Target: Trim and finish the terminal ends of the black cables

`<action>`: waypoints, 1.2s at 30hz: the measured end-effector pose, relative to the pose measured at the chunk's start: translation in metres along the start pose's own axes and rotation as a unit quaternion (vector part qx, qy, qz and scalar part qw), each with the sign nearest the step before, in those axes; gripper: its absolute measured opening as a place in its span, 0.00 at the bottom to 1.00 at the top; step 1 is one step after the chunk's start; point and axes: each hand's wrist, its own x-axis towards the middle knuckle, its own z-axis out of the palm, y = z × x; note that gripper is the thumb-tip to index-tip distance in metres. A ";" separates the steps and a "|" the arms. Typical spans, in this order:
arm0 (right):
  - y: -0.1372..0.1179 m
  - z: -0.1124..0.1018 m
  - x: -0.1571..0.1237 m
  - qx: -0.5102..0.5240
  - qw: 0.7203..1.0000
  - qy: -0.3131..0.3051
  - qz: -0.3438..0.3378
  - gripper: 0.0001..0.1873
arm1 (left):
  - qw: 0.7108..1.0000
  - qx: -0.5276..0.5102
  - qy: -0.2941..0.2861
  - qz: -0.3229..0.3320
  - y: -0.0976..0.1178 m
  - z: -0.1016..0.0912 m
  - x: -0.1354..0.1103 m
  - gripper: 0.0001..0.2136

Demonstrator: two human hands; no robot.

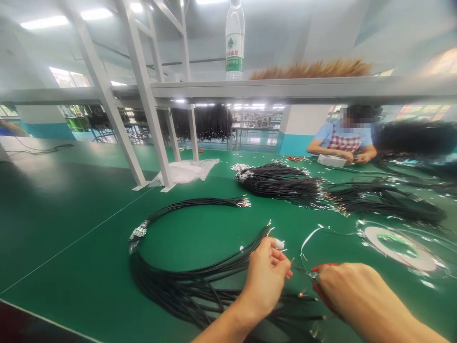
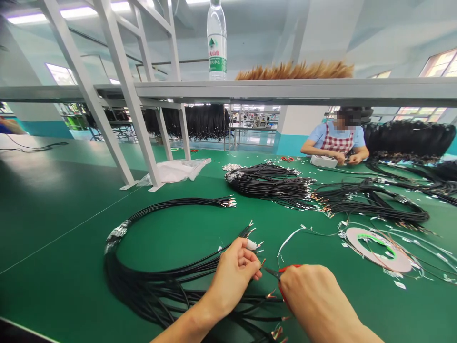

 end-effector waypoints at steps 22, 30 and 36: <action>0.040 0.026 0.014 0.239 0.955 -0.048 0.169 0.17 | 0.974 0.193 0.081 0.085 0.018 -0.021 0.008 0.04; 0.013 0.058 0.049 0.586 0.775 -0.088 0.218 0.21 | 0.921 0.359 0.018 0.151 -0.012 -0.021 0.012 0.16; -0.014 0.070 0.064 0.689 0.693 -0.076 0.199 0.16 | 0.905 0.403 -0.014 0.139 -0.014 -0.018 0.016 0.17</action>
